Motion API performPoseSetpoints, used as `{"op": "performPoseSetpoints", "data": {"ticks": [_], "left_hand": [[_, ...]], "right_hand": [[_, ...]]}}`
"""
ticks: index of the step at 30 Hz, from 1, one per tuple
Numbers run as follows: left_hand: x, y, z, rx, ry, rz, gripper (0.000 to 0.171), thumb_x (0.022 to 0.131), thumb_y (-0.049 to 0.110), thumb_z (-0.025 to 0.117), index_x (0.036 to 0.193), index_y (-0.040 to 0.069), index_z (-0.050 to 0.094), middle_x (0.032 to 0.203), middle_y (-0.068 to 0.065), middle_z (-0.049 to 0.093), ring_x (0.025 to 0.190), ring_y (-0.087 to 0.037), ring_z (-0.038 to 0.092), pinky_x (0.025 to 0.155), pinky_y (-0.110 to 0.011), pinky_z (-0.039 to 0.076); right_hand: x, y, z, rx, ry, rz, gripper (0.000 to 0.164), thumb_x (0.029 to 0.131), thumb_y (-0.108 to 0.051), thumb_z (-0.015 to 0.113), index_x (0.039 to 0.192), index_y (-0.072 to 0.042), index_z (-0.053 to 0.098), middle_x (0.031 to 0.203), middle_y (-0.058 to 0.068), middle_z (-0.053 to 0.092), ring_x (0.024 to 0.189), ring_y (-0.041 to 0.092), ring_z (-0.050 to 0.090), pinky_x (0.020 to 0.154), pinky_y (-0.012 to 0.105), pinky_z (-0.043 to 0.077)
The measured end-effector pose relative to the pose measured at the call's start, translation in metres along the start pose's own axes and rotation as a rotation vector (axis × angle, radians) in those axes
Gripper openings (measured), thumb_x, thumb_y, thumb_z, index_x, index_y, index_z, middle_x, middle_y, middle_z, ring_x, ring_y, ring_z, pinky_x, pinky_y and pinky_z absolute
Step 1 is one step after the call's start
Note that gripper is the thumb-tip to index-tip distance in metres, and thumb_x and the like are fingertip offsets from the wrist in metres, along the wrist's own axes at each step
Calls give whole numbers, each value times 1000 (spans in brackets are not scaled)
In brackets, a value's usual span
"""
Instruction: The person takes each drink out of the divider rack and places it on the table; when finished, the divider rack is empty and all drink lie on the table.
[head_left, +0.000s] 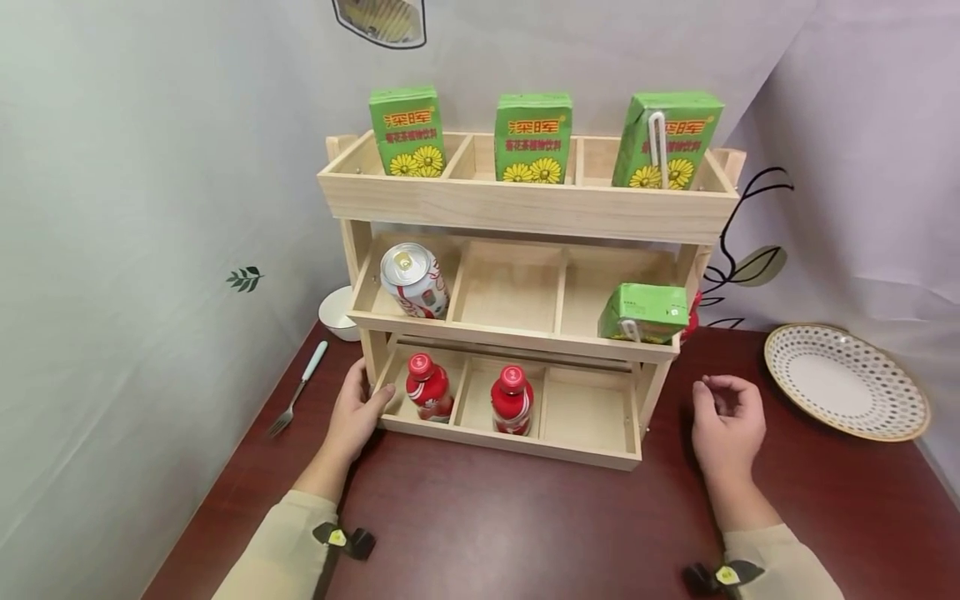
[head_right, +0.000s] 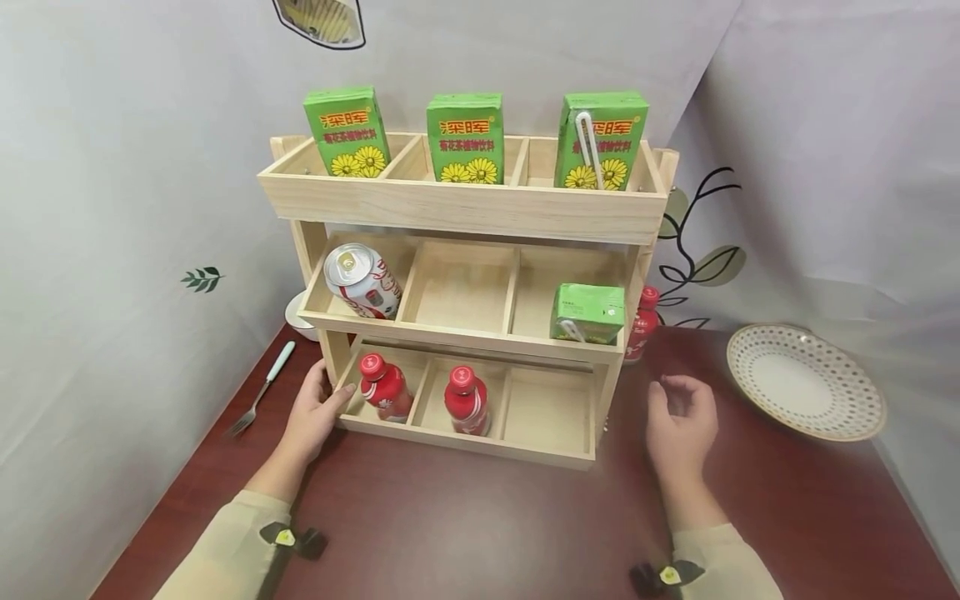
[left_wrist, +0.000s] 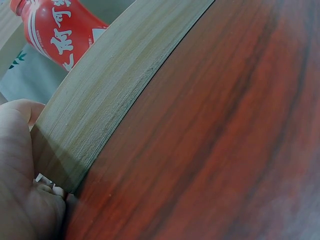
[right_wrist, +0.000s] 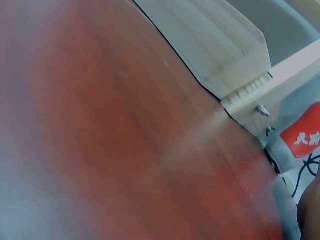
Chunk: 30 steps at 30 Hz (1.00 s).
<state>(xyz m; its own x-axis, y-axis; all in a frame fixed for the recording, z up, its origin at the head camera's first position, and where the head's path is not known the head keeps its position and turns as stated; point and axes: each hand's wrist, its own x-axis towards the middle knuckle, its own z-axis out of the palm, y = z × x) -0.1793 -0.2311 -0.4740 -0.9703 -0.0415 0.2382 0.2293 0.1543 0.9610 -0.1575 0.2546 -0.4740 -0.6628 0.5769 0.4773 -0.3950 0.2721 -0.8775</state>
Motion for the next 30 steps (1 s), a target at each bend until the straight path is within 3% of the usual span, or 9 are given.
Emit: {"op": "performPoseSetpoints", "data": {"ticks": [4, 10, 14, 18, 26, 30], "left_hand": [[-1, 0, 1, 4, 5, 0, 56, 89, -8, 58, 142, -3, 36, 136, -25, 47, 123, -33, 46, 97, -27, 39], [-1, 0, 1, 1, -1, -2, 56, 89, -8, 58, 141, -4, 36, 135, -26, 47, 122, -34, 47, 98, -28, 39], [0, -1, 0, 3, 0, 4, 56, 89, -8, 58, 141, -5, 36, 134, -26, 47, 121, -36, 47, 96, -26, 39], [0, -1, -2, 7, 5, 2, 56, 89, -8, 58, 141, -5, 36, 133, -26, 48, 121, -37, 46, 95, -25, 40], [-1, 0, -2, 15, -2, 8, 57, 89, -8, 57, 141, -7, 34, 134, -28, 46, 122, -39, 45, 95, -24, 40], [0, 0, -1, 16, 2, 7, 56, 89, -8, 58, 141, -5, 36, 134, -26, 47, 122, -36, 46, 95, -25, 40]], "right_hand": [[-10, -4, -2, 18, -46, -69, 22, 84, 10, 63, 99, 22, 52, 95, 20, 62, 88, 18, 64, 78, 19, 50], [-22, -14, 1, 34, -67, -282, 17, 77, 15, 64, 90, 21, 55, 91, 27, 59, 90, 21, 61, 82, 21, 47], [-26, -19, 7, 34, -72, -391, 18, 76, 7, 67, 87, 18, 58, 89, 29, 59, 93, 20, 58, 87, 24, 42], [-29, -22, 12, 19, -77, -448, 20, 75, 1, 68, 88, 16, 61, 90, 28, 60, 93, 21, 57, 89, 25, 40], [-40, -31, 19, 28, -108, -477, 22, 75, -2, 67, 89, 15, 63, 90, 28, 58, 93, 23, 56, 89, 25, 40], [-44, -36, 24, 49, -136, -585, 20, 75, -4, 67, 86, 14, 64, 90, 27, 62, 91, 29, 58, 89, 27, 43]]}}
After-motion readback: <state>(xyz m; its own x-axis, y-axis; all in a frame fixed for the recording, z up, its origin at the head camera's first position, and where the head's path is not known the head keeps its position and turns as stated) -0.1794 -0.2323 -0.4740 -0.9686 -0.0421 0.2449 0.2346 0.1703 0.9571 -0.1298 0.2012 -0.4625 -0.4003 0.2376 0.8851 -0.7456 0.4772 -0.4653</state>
